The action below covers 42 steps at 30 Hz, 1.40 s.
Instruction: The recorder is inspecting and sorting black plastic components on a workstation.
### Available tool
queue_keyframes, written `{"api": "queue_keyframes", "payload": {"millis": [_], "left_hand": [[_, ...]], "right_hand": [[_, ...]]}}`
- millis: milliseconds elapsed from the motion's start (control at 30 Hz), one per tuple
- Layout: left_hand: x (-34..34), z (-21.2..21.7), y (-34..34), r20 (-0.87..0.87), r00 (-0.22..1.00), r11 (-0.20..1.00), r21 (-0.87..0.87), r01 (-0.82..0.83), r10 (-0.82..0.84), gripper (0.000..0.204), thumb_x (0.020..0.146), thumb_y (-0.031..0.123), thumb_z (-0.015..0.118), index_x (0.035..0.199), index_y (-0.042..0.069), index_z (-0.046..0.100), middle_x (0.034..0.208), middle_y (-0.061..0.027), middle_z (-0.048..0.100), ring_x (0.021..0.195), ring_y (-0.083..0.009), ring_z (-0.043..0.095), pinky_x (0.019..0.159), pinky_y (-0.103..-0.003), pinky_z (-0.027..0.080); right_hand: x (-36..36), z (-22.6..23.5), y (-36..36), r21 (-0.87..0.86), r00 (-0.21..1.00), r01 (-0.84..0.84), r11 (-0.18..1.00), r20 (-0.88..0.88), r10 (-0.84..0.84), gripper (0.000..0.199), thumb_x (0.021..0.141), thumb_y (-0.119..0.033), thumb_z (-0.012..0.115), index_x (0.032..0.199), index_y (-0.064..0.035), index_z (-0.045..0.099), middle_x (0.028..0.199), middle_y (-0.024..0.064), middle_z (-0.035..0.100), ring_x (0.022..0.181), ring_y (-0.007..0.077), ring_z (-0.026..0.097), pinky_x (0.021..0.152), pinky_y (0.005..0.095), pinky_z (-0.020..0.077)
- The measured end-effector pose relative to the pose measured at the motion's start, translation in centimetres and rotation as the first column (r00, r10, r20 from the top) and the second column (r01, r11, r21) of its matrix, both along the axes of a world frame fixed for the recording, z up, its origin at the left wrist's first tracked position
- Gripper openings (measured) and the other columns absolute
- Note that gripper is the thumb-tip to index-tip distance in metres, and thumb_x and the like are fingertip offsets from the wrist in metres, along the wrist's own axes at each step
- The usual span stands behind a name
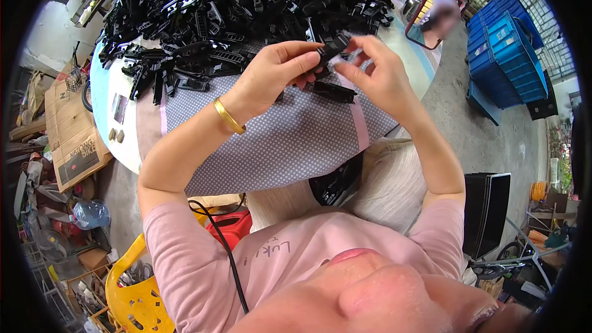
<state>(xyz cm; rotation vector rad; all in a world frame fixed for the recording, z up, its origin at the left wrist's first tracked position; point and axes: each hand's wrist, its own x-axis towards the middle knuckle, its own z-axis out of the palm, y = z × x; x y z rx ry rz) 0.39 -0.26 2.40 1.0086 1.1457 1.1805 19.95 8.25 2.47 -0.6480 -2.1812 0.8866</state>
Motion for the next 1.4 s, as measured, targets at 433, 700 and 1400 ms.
{"api": "queue_keyframes", "payload": {"millis": [433, 700, 1400], "left_hand": [[0.2, 0.0, 0.1, 0.041, 0.999, 0.998, -0.057, 0.035, -0.033, 0.037, 0.092, 0.015, 0.055, 0.126, 0.003, 0.049, 0.101, -0.0069, 0.064, 0.071, -0.0046, 0.053, 0.058, -0.015, 0.044], [1.0, -0.3, -0.3, 0.180, 0.983, 0.985, -0.161, 0.065, -0.035, 0.035, 0.096, 0.025, 0.049, 0.121, 0.002, 0.056, 0.094, -0.0011, 0.063, 0.068, -0.0055, 0.050, 0.058, -0.017, 0.043], [2.1, 0.5, -1.7, -0.650, 0.758, 0.920, 0.324, 0.219, 0.049, 0.049, 0.074, 0.005, 0.070, 0.120, 0.000, 0.053, 0.097, -0.0152, 0.065, 0.085, -0.0226, 0.064, 0.076, -0.031, 0.051]], "right_hand": [[2.7, 0.2, 0.3, 0.171, 0.949, -0.206, 0.964, 0.275, 0.154, 0.023, 0.080, -0.014, 0.065, 0.099, -0.0013, 0.062, 0.079, 0.0055, 0.058, 0.074, 0.0185, 0.057, 0.065, 0.0283, 0.0472], [2.2, 0.0, -0.3, -0.157, 0.989, -0.144, 0.977, 0.021, 0.149, 0.023, 0.091, -0.014, 0.057, 0.109, -0.0009, 0.062, 0.081, 0.0033, 0.062, 0.067, 0.0069, 0.055, 0.060, 0.0196, 0.0461], [2.1, 1.3, -1.3, 0.462, 0.981, -0.127, 0.877, 0.189, 0.043, 0.055, 0.067, -0.024, 0.076, 0.114, -0.0011, 0.057, 0.098, 0.0152, 0.061, 0.092, 0.0285, 0.058, 0.079, 0.0362, 0.0451]]}}
